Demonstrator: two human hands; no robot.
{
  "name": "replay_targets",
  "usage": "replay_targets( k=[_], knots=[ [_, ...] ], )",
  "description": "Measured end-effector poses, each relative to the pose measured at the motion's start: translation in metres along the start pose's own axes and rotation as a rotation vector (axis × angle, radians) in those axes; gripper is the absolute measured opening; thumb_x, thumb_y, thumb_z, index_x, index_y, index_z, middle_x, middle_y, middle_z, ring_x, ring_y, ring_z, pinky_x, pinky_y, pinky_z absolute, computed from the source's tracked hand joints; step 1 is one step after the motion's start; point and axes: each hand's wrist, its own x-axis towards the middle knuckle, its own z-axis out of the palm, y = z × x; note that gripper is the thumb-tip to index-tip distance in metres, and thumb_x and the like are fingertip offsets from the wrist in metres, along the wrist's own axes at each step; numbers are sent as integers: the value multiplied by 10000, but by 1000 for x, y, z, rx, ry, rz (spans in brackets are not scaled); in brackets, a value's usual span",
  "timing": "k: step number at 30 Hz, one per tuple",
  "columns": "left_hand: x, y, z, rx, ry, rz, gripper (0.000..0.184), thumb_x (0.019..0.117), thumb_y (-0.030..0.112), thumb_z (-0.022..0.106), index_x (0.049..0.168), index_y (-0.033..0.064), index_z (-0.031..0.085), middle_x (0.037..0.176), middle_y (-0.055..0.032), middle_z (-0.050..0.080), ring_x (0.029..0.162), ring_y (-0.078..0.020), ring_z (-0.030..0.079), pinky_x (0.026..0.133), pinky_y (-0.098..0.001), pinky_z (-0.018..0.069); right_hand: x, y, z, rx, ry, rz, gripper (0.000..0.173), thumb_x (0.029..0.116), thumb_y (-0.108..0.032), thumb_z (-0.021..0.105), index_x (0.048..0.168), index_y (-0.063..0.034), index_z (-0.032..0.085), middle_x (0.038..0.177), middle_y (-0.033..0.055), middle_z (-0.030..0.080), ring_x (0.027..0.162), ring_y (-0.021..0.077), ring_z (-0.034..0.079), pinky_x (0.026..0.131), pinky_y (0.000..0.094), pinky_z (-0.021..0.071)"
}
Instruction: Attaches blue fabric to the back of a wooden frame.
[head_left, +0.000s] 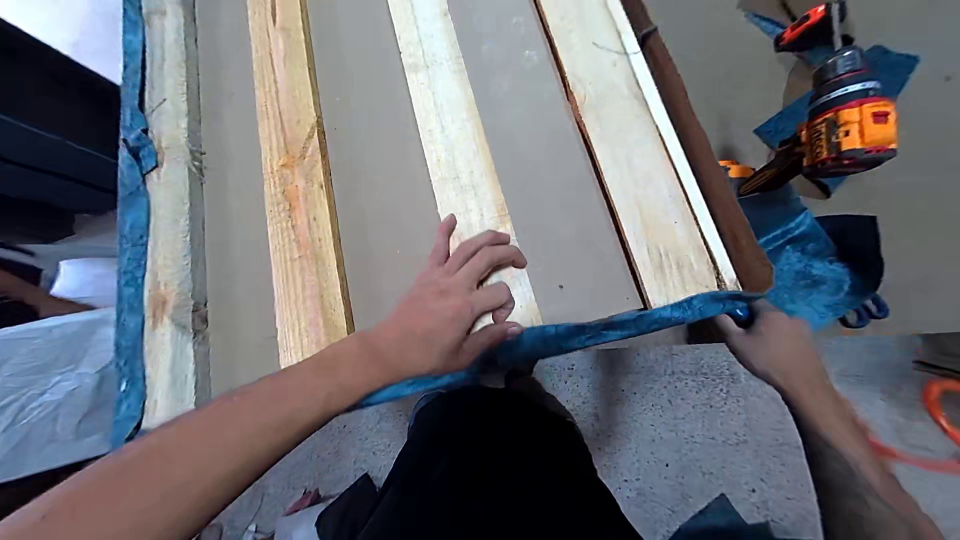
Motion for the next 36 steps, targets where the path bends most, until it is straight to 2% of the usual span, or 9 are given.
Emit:
replay_targets(
  k=[3, 5, 8, 13, 17, 26, 30, 33, 36],
  knots=[
    [4, -14, 1, -48, 5, 78, 278, 965, 452, 652, 823, 217, 695, 1428, -10, 582, 1498, -264, 366, 1217, -744, 108, -117, -52, -58, 175, 52, 152, 484, 953, -481, 640, 1041, -8, 690, 776, 165, 681, 685, 337, 680, 625, 610, 551],
    [7, -22, 2, -72, 4, 128, 290, 955, 482, 654, 817, 228, 682, 1406, -4, 589, 1480, -259, 389, 1217, -732, 114, -190, -101, -85, 390, 55, 101, 432, 1000, -402, 664, 1089, 21, 658, 736, 79, 706, 605, 205, 701, 582, 466, 625],
    [14, -31, 1, -120, -17, 193, 326, 954, 513, 644, 798, 229, 688, 1369, 4, 595, 1456, -241, 409, 1229, -712, 105, -246, -171, -81, 631, 17, 32, 292, 1017, -272, 671, 1098, 8, 652, 742, 95, 701, 604, 229, 693, 577, 473, 621],
    [18, -36, -1, -97, -38, 249, 365, 970, 528, 590, 813, 218, 703, 1344, -8, 591, 1434, -266, 416, 1217, -709, 110, -243, -256, -81, 323, 115, -3, 301, 961, -357, 721, 953, -56, 717, 693, 4, 718, 552, 101, 685, 504, 349, 610],
    [16, -37, 3, -100, -35, 248, 408, 1008, 537, 516, 869, 205, 707, 1382, -16, 561, 1465, -272, 368, 1215, -716, 85, -242, -280, -82, 113, 101, 61, 403, 964, -468, 661, 870, -80, 719, 639, 2, 688, 525, 97, 661, 479, 369, 567],
    [16, -38, 2, -108, -91, 221, 434, 1024, 545, 481, 982, 189, 725, 1429, -22, 522, 1490, -275, 329, 1217, -717, 45, -276, -343, -63, 230, -5, 7, 292, 956, -361, 724, 881, -79, 731, 688, 0, 720, 584, 61, 680, 534, 305, 587],
    [15, -38, -1, -111, -103, 216, 436, 1027, 542, 484, 995, 179, 724, 1434, -23, 521, 1493, -271, 328, 1222, -708, 42, -284, -359, -52, 209, 65, -9, 300, 921, -364, 745, 830, -79, 731, 678, 14, 713, 596, 48, 671, 547, 286, 562],
    [17, -39, -3, -125, -141, 209, 434, 1018, 555, 513, 1027, 169, 712, 1427, -23, 525, 1495, -267, 328, 1228, -692, 43, -282, -360, -54, 292, 115, 28, 268, 944, -321, 738, 916, -55, 719, 693, -3, 713, 571, 58, 677, 528, 289, 603],
    [18, -43, -14, -203, -34, 163, 237, 1024, 336, 601, 1095, 133, 699, 1440, -78, 547, 1445, -297, 419, 1234, -664, 147, -267, -347, -58, 168, 133, 51, 365, 975, -464, 641, 888, -117, 713, 627, -52, 662, 501, 67, 636, 445, 331, 564]
  ],
)
